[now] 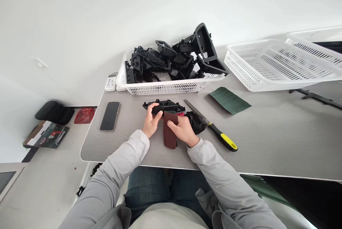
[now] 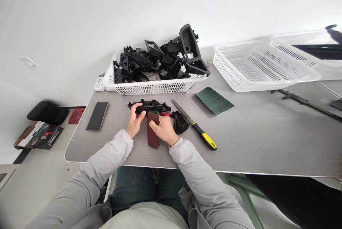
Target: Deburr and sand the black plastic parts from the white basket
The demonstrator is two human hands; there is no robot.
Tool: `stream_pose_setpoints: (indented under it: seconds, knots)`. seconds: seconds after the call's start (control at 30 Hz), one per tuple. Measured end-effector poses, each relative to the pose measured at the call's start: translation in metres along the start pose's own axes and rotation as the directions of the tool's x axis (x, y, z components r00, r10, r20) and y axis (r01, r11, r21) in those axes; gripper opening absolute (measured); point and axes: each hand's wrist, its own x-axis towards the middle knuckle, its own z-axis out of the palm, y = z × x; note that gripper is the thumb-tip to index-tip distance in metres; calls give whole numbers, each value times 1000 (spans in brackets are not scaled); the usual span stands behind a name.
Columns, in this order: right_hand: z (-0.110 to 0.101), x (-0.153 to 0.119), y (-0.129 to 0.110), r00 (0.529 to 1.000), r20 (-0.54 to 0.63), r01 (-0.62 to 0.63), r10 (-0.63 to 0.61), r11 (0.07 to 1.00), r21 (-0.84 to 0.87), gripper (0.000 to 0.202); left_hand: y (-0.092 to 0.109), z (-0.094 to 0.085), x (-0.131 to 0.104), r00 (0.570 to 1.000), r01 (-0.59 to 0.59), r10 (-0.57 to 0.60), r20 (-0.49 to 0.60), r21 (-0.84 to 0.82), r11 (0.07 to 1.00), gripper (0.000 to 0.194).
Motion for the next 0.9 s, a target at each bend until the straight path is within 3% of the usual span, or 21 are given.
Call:
stream_pose_setpoints:
  seconds: [0.17, 0.33, 0.47, 0.63, 0.77, 0.9]
  knots:
    - [-2, -1, -3, 999, 35, -11, 10, 1000, 23, 21, 2, 1, 1, 998, -22, 24, -59, 28, 999, 49]
    - [-5, 1, -2, 992, -15, -121, 125, 981, 154, 16, 8, 3, 2, 994, 91, -99, -50, -143, 986, 59]
    - [-10, 5, 3, 951, -80, -247, 300, 886, 394, 16, 13, 3, 6, 967, 158, -194, -166, -208, 965, 62]
    - [-15, 12, 7, 892, -138, -233, 431, 700, 675, 14, 14, -2, 9, 951, 196, -259, -167, -319, 927, 57]
    - [-22, 15, 9, 849, -210, -174, 485, 632, 755, 15, 12, -4, 12, 953, 195, -264, -151, -360, 912, 58]
    - [-22, 13, 5, 831, -193, -209, 522, 613, 762, 13, 10, -2, 11, 946, 212, -283, -155, -362, 908, 68]
